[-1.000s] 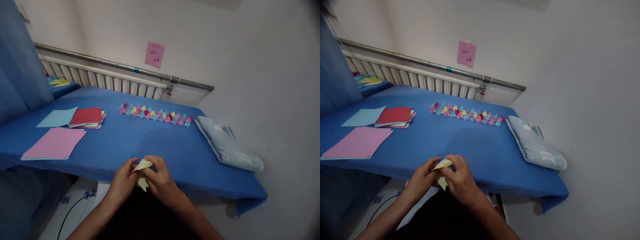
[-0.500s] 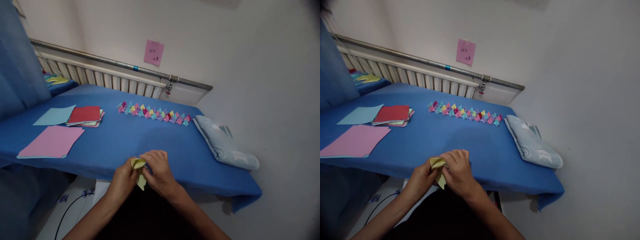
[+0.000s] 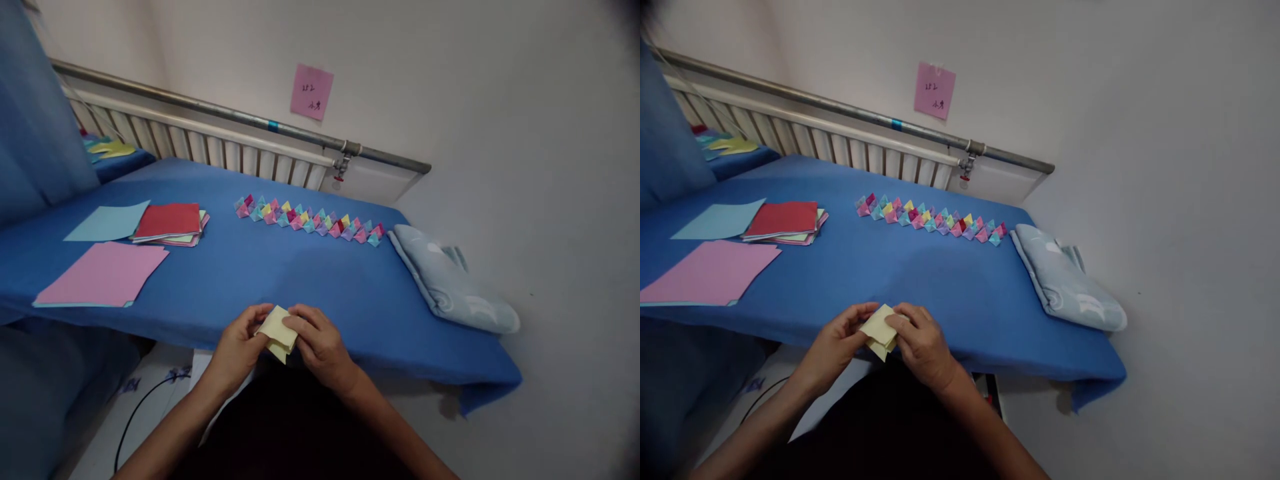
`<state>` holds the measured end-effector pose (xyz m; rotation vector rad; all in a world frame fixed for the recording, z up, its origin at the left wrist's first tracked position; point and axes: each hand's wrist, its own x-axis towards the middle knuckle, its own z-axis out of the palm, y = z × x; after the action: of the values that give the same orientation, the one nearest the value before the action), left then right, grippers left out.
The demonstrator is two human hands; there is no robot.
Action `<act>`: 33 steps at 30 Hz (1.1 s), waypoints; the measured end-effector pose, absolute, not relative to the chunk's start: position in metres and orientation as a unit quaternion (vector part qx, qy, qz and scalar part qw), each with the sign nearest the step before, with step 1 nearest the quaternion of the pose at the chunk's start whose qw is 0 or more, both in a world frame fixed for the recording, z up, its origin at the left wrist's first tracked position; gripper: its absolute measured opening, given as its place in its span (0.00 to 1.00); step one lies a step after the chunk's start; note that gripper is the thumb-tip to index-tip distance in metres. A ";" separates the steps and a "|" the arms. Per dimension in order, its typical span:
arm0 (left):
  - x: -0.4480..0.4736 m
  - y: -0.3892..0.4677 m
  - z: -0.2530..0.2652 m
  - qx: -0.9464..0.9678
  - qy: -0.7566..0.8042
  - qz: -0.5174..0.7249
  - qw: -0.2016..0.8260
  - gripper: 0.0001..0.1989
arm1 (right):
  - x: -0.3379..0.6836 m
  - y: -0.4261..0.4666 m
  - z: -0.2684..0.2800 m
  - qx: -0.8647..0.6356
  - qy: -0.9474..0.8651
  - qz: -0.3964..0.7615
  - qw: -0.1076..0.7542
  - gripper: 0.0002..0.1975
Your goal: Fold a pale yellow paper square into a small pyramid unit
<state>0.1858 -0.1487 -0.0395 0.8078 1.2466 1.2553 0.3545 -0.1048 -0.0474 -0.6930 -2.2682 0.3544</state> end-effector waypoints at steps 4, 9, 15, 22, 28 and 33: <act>0.184 -0.150 -0.036 0.297 0.501 0.551 0.598 0.22 | 0.356 -0.107 -0.057 -0.269 -0.870 0.164 0.379 0.17; 0.176 -0.152 -0.034 0.217 0.438 0.542 0.683 0.25 | 0.354 -0.108 -0.059 -0.265 -0.859 0.181 0.399 0.18; 0.166 -0.148 -0.041 0.163 0.367 0.509 0.761 0.15 | 0.350 -0.110 -0.054 -0.269 -0.855 0.197 0.398 0.18; 0.170 -0.146 -0.045 0.212 0.478 0.486 0.701 0.14 | 0.350 -0.114 -0.047 -0.250 -0.852 0.261 0.379 0.17; 0.170 -0.155 -0.028 0.317 0.519 0.494 0.621 0.14 | 0.355 -0.115 -0.028 -0.373 -0.718 0.419 0.412 0.18; 0.171 -0.163 -0.021 0.427 0.525 0.464 0.571 0.12 | 0.346 -0.120 -0.009 -0.399 -0.703 0.485 0.333 0.11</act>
<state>0.1714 -0.1633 -0.0209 1.0027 1.2329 1.0899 0.3457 -0.1201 -0.0090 -1.0436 -1.8367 1.2677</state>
